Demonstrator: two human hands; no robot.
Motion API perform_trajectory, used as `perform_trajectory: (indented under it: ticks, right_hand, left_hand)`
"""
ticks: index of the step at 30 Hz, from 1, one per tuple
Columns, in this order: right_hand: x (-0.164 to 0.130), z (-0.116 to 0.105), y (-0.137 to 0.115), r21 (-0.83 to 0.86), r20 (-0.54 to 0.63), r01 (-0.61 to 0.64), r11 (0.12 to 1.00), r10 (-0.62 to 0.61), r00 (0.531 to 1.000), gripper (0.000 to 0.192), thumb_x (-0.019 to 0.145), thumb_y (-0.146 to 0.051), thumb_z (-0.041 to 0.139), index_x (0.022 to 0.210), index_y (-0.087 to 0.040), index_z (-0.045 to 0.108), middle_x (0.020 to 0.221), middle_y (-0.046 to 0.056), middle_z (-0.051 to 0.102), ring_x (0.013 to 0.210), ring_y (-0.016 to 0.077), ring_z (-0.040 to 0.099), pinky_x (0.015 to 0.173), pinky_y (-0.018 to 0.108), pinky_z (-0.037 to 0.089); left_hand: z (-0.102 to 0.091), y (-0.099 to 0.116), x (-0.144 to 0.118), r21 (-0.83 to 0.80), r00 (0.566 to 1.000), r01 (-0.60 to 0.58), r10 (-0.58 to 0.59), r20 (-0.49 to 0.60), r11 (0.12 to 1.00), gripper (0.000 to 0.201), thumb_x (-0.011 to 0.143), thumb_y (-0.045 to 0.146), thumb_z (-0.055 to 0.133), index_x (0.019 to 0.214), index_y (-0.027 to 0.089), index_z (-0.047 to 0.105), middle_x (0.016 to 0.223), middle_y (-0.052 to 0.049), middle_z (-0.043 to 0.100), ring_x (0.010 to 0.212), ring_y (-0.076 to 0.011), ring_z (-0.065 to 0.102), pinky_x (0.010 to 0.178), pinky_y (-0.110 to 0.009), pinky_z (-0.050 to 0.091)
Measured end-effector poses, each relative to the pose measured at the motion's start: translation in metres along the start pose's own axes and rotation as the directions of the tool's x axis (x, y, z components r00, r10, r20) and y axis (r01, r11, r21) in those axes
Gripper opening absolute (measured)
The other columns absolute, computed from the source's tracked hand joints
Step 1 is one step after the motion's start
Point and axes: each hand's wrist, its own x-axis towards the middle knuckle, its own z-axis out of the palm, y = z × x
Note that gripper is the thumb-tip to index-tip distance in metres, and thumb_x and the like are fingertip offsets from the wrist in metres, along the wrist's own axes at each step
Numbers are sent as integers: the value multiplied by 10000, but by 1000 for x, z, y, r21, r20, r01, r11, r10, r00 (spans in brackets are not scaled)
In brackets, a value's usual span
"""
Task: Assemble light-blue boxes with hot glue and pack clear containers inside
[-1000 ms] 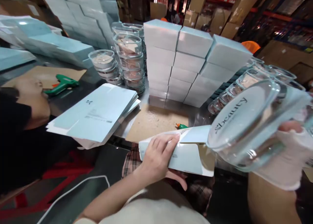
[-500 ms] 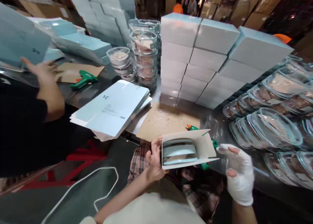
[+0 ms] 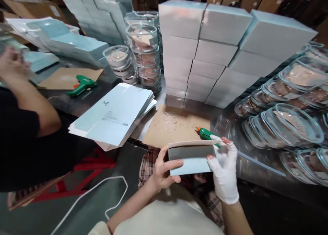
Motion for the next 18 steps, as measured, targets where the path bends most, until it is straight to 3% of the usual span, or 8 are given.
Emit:
perform_trajectory:
  ticks: [2, 3, 6, 8, 10, 12, 15, 18]
  right_hand:
    - [3, -26, 6, -243, -68, -101, 965, 87, 994, 416, 931, -537, 636, 1216, -237, 665, 1302, 117, 701, 1173, 267, 682, 1034, 410, 516]
    - [5, -39, 10, -397, -128, -183, 899, 143, 981, 436, 930, -596, 578, 1110, -222, 710, 1216, 126, 730, 1126, 290, 690, 1016, 430, 515]
    - [14, -62, 24, -695, -276, -445, 564, 363, 890, 499, 795, -661, 635, 1013, -230, 759, 1147, 154, 751, 1079, 381, 685, 986, 515, 487]
    - [23, -66, 34, -707, -286, -529, 469, 495, 821, 527, 650, -573, 772, 1050, -230, 763, 1132, 159, 762, 1096, 419, 679, 987, 530, 470]
    - [31, -66, 44, -639, -275, -576, 510, 548, 790, 518, 559, -467, 823, 1004, -212, 755, 1001, 138, 780, 1067, 397, 696, 953, 478, 496]
    - [37, -67, 53, -551, -248, -598, 582, 570, 783, 436, 543, -444, 803, 896, -196, 743, 856, 107, 772, 964, 342, 724, 848, 403, 541]
    - [36, -68, 58, -382, -170, -607, 697, 592, 788, 367, 581, -513, 726, 755, -191, 691, 710, 86, 735, 710, 271, 710, 636, 354, 559]
    - [20, -61, 53, -254, -175, -559, 789, 531, 829, 407, 610, -562, 712, 792, -205, 640, 650, 60, 711, 572, 229, 663, 525, 338, 548]
  left_hand:
    - [-8, 1, 7, 69, 990, -142, 142, 9, 987, 462, 936, 652, 666, 1194, 277, 742, 1010, -89, 723, 1224, -323, 664, 1001, -445, 591]
    - [-10, 2, 11, 74, 981, -191, 192, -8, 979, 457, 946, 640, 659, 1185, 260, 747, 975, -82, 715, 1199, -312, 669, 989, -430, 595]
    - [-10, 1, 20, 23, 978, -209, 209, -10, 978, 569, 910, 717, 641, 1206, 239, 731, 1165, -122, 672, 1170, -301, 681, 948, -417, 610]
    - [-5, 0, 22, -24, 979, -206, 206, 1, 978, 549, 888, 685, 709, 1227, 253, 705, 1318, -151, 602, 1173, -315, 693, 943, -453, 609]
    - [0, -1, 21, -25, 978, -207, 207, 18, 978, 429, 898, 550, 777, 1212, 273, 685, 1323, -144, 588, 1191, -323, 691, 938, -469, 600]
    - [1, 0, 19, 18, 975, -223, 223, 13, 975, 313, 921, 447, 774, 1165, 273, 682, 1188, -107, 624, 1194, -313, 681, 913, -446, 596]
    - [-5, 5, 12, 72, 970, -224, 229, -84, 972, 299, 919, 459, 762, 1135, 264, 692, 997, -61, 638, 1146, -302, 670, 899, -428, 583]
    - [-15, 10, 2, 37, 992, -22, 27, -127, 999, 350, 899, 508, 772, 1128, 250, 715, 1077, -82, 672, 1122, -302, 674, 897, -417, 578]
